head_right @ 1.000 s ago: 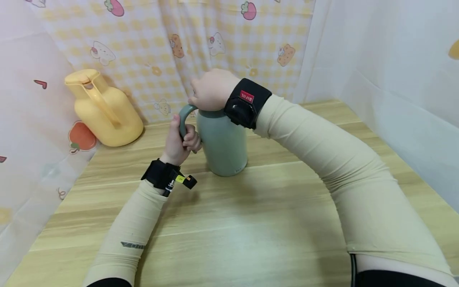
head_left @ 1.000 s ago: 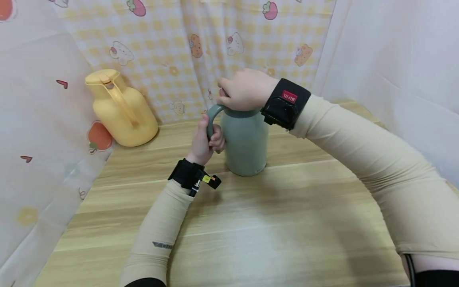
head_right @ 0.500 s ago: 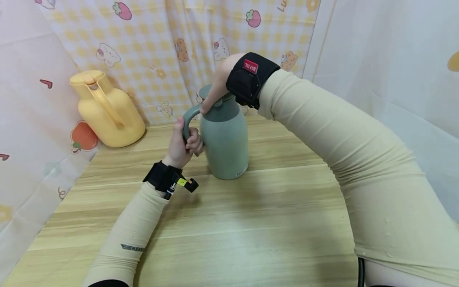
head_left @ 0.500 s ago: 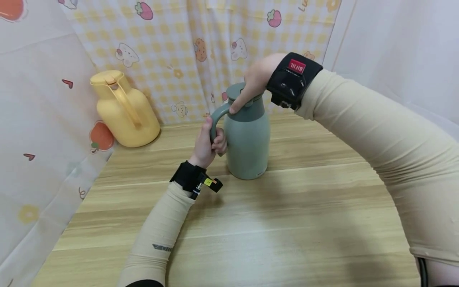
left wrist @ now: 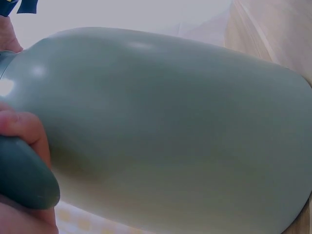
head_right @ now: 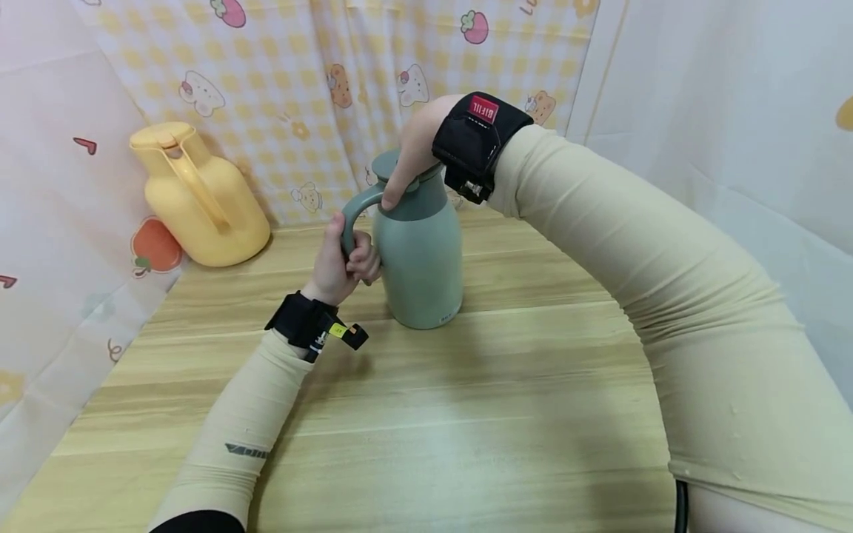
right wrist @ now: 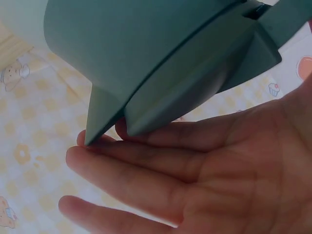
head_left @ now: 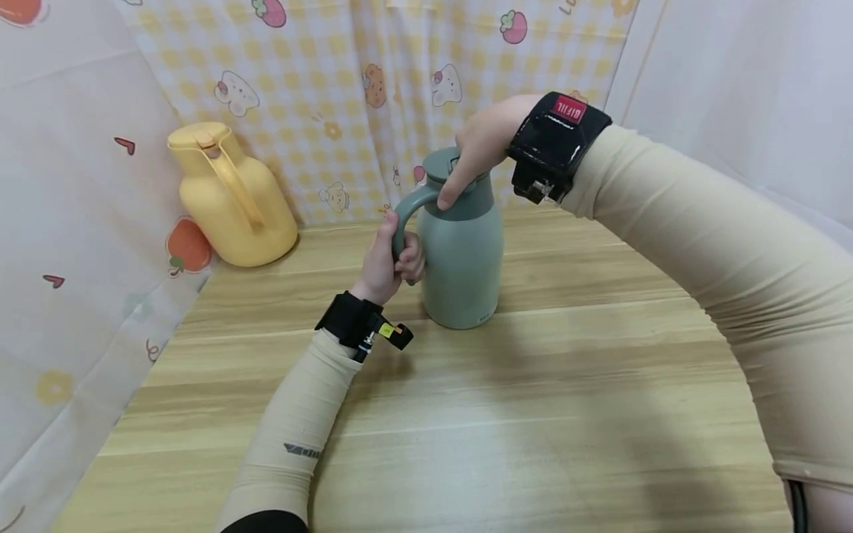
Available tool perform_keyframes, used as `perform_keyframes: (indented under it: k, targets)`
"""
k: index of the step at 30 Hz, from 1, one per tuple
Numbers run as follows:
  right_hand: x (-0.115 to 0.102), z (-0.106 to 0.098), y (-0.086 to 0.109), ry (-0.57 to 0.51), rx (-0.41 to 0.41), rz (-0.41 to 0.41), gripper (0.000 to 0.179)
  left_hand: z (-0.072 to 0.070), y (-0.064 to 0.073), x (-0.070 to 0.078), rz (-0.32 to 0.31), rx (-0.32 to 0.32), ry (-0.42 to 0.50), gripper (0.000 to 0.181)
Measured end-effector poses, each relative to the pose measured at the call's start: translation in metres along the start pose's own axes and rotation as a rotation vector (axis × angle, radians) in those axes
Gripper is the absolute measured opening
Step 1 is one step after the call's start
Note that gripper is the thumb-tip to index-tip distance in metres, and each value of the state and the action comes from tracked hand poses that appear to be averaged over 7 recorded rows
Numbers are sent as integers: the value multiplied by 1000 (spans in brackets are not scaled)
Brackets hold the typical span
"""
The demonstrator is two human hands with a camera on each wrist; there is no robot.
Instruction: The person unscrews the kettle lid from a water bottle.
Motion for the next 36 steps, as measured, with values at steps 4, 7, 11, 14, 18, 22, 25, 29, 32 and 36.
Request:
perform_keyframes:
  k: [4,7,11,14,18,22,25,29,32,36]
  targets:
    - [0,1,-1,-7,-3,-15,65,0,0,-1,-15,-12,-2,62]
    - [-2,-3,-4,-3,-3,-31,64,-1,1,0,-12,-13,-3,61]
    - [-6,-10,-8,14,18,-51,65,-5,5,5,4,5,2,61]
    - [-7,-12,-10,24,36,-60,66,-5,7,7,5,3,4,61]
    - [-6,-12,-10,14,50,-69,66,-3,7,6,-5,-19,6,61]
    - [-6,-12,-9,-4,61,-79,65,-3,6,7,-6,-27,9,61]
    - [-6,-12,-8,-10,74,-87,65,-4,6,7,-5,-28,14,61]
    - [-6,-12,-8,-28,88,-103,64,-4,7,7,-9,-29,14,61]
    - [-6,-11,-9,-41,87,-103,64,-4,8,6,-11,-25,9,61]
    - [-6,-10,-10,-32,71,-77,63,-6,8,6,-5,2,7,61]
Point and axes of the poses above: each hand's wrist, its own y-axis away from the middle knuckle, its own z-axis out of the palm, x = y × z, the point moved 10 cm from there along -y, towards the middle knuckle, and after that the axes turned 11 degrees about y, right-handed, at the moved point
